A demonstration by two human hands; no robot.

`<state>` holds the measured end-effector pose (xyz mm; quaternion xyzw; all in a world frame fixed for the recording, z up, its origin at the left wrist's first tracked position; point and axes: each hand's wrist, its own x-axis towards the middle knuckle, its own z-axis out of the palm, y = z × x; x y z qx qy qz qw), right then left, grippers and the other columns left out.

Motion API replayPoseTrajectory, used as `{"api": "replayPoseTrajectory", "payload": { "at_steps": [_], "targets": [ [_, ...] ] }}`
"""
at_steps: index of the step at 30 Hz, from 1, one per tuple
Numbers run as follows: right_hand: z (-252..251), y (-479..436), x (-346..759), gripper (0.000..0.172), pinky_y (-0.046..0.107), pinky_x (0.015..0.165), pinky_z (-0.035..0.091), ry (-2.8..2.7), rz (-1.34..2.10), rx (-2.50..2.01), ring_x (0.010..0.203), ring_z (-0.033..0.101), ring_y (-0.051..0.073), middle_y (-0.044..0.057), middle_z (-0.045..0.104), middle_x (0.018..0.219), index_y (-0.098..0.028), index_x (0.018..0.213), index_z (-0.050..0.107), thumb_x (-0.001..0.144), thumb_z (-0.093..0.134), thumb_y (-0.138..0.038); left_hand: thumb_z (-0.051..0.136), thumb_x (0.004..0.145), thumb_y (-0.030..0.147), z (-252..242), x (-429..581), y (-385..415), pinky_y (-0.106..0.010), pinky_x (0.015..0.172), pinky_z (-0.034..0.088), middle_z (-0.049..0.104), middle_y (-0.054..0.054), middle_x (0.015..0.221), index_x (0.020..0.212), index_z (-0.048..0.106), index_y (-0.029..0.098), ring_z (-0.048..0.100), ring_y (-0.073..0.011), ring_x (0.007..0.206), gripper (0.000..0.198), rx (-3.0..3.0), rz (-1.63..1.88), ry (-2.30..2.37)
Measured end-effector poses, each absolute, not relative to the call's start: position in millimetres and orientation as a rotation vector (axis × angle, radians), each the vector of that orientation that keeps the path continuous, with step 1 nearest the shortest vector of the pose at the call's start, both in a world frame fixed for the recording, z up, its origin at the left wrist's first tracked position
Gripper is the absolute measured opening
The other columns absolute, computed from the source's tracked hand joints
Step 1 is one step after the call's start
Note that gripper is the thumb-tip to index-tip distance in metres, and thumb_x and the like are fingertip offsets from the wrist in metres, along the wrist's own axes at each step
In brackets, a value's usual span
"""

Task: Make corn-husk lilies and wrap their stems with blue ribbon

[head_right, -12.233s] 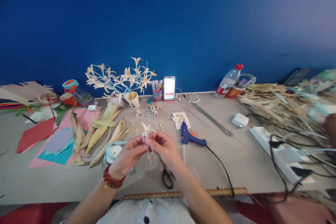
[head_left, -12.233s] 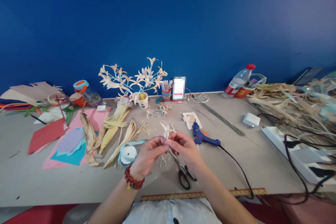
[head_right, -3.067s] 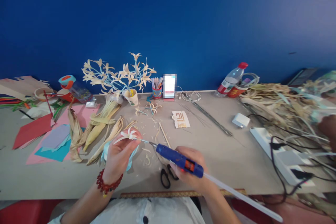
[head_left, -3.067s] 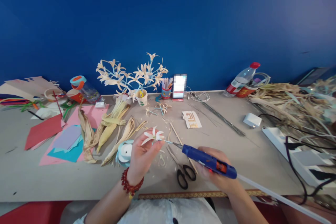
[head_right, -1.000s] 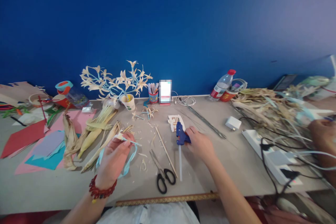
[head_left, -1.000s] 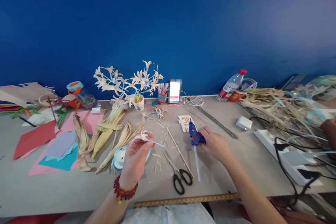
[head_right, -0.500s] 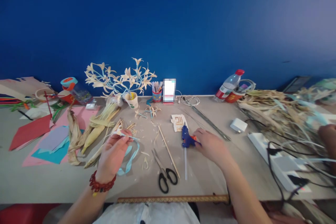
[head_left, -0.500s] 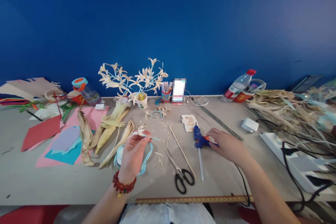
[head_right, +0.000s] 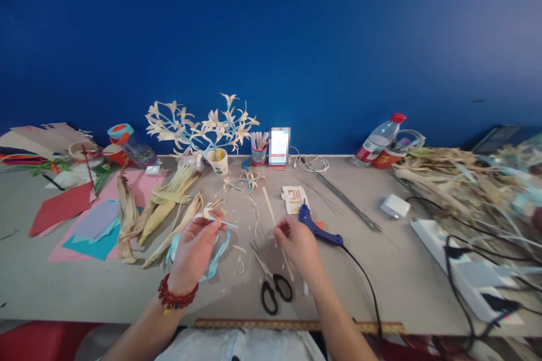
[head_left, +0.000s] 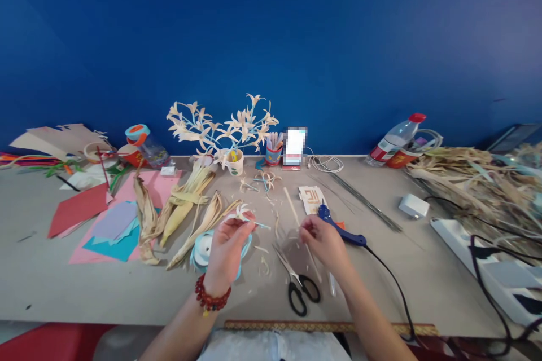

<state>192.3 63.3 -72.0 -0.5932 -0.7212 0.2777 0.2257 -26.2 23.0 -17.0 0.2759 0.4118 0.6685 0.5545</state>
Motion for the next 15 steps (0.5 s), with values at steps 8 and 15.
{"api": "replayPoseTrajectory", "payload": {
  "at_steps": [8,15],
  "targets": [
    [-44,40,218,0.014,0.024,0.056,0.05,-1.805,0.762,-1.183,0.064,0.06,0.015,0.002,0.062,0.075,-0.019,0.099,0.057,0.09,0.048,-0.023,0.076,0.069,0.019,-18,-25,23,-0.024,0.072,0.048,0.067,-0.001,0.082,0.073,0.068,0.019,0.059,-0.0116,0.074,0.009,0.649,1.559,0.925],
    [0,19,239,0.021,0.024,0.063,0.051,-2.322,0.153,-0.873,0.068,0.066,0.015,0.004,0.07,0.078,-0.023,0.106,0.065,0.088,0.057,-0.014,0.075,0.071,0.017,-11,-22,20,-0.025,0.074,0.047,0.064,-0.001,0.082,0.071,0.069,0.02,0.057,-0.0134,0.079,0.007,0.726,1.568,0.897]
  ]
}}
